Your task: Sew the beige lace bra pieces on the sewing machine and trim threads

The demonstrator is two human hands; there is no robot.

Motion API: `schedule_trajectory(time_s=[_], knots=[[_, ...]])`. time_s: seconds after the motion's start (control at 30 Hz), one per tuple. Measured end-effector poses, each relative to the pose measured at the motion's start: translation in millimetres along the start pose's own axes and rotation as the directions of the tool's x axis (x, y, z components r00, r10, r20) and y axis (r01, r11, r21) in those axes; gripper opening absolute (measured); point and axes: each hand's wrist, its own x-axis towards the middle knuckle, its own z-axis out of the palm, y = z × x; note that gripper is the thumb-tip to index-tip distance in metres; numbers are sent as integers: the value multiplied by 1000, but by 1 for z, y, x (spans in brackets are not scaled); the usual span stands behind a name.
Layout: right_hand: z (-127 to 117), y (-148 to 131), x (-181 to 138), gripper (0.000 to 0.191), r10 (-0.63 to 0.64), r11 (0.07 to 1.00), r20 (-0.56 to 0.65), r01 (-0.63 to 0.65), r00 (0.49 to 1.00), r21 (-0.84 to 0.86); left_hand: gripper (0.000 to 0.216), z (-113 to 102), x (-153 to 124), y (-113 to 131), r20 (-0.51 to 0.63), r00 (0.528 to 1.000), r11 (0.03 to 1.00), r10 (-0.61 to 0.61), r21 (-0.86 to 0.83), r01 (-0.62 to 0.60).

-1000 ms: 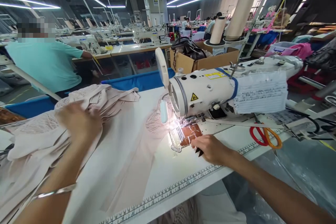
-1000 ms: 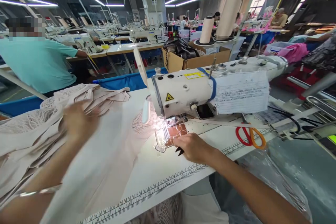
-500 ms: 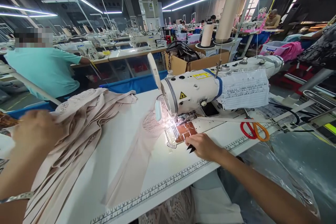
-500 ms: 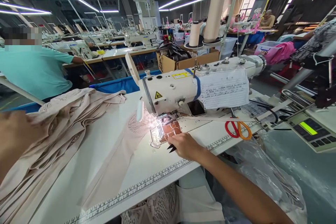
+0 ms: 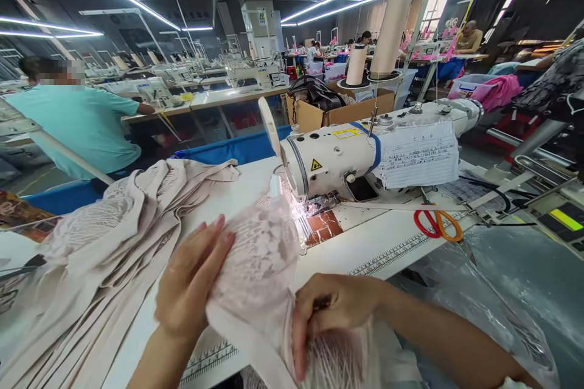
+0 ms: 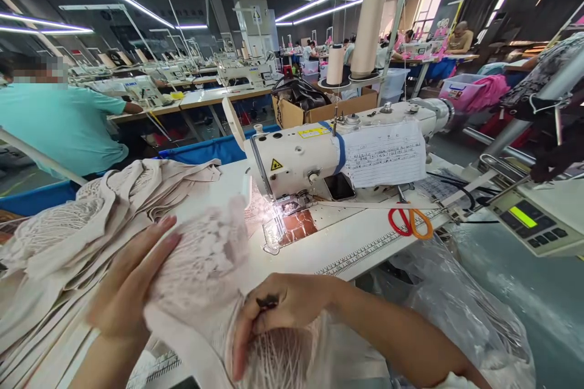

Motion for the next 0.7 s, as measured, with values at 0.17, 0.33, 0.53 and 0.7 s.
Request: schedule_trajectory(time_s=[0.17, 0.33, 0.53, 0.7], knots=[[10, 24, -18, 23, 214, 857, -441, -384, 872, -343, 39, 47, -36, 4, 143, 942, 937, -304, 226, 268], [26, 47, -10, 25, 93, 936, -516, -252, 851, -247, 61, 66, -83, 68, 599, 763, 526, -243, -580, 622], [42, 87, 3, 37, 2, 949, -921, -292, 389, -121, 43, 73, -82, 98, 766, 389, -332, -511, -594, 733], [35, 99, 2, 52, 160, 926, -877, -377, 453, -26, 49, 72, -82, 85, 789, 382, -218, -481, -530, 820]])
